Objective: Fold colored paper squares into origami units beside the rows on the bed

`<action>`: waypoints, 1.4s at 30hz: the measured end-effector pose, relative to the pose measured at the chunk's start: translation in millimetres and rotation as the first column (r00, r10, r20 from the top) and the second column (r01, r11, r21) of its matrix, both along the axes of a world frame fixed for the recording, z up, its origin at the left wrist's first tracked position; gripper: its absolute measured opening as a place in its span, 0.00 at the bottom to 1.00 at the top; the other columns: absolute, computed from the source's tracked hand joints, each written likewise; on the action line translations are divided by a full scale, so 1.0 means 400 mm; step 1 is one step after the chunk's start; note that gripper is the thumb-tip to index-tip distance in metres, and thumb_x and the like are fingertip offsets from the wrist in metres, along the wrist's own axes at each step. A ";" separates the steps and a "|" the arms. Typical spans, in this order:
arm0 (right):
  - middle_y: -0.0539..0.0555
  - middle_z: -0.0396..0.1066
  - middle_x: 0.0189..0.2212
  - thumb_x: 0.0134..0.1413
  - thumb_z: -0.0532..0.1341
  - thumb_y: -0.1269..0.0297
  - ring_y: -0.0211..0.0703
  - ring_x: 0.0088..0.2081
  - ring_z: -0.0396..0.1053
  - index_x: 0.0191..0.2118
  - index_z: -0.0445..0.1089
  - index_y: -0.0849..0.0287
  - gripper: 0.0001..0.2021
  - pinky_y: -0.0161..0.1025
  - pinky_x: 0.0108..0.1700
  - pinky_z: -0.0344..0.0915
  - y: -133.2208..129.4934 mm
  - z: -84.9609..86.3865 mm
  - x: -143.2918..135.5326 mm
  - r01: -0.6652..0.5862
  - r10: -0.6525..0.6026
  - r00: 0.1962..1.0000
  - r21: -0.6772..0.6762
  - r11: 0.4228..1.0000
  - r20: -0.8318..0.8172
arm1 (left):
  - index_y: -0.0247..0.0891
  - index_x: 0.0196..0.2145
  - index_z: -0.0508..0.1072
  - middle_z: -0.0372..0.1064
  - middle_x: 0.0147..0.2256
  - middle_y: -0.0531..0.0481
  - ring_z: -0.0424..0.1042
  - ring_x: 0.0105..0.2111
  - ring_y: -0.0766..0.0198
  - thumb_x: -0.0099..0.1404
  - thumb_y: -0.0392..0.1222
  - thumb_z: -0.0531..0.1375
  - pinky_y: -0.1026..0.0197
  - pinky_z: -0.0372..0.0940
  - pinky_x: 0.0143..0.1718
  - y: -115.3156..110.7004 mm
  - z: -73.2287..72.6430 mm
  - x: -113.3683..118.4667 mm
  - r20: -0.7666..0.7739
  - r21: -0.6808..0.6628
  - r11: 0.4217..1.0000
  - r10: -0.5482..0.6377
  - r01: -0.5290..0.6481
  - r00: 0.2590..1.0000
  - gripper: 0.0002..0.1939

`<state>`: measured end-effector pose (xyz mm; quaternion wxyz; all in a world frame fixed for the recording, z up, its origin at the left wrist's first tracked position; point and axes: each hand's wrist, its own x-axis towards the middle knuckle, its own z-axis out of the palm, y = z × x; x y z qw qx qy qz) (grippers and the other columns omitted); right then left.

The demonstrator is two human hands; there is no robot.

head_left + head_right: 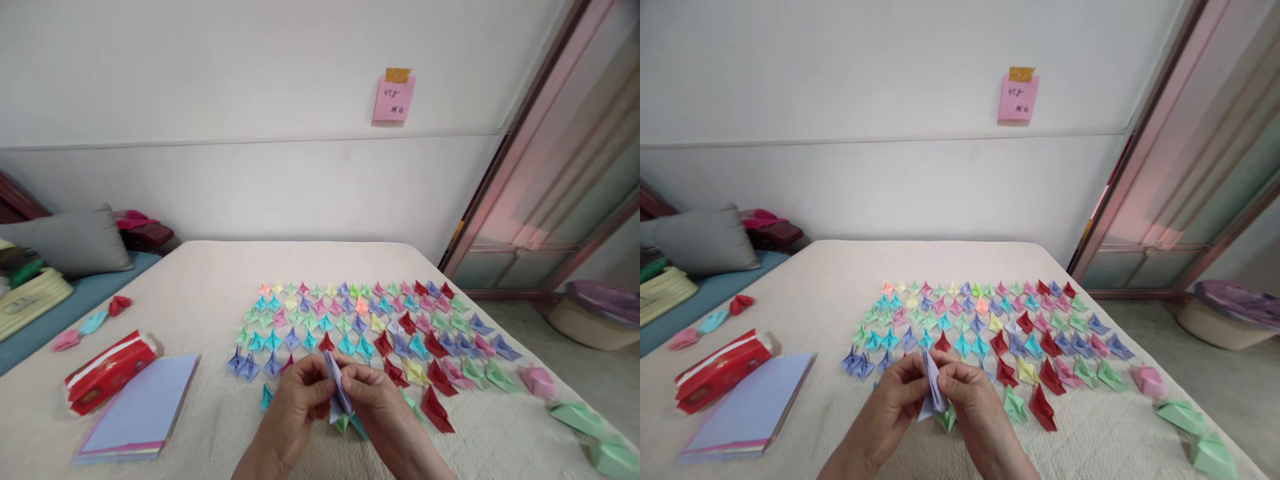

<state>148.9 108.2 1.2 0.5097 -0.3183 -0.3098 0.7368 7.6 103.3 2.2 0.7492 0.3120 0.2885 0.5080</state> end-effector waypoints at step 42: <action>0.44 0.64 0.15 0.40 0.68 0.66 0.33 0.18 0.58 0.29 0.74 0.59 0.06 0.32 0.22 0.52 0.017 -0.004 0.024 0.076 -0.154 0.895 0.196 0.978 0.419 | 0.36 0.25 0.70 0.60 0.19 0.59 0.58 0.18 0.73 0.52 0.34 0.64 0.69 0.54 0.20 0.008 0.015 -0.010 -0.430 0.278 0.943 0.294 -0.185 0.853 0.05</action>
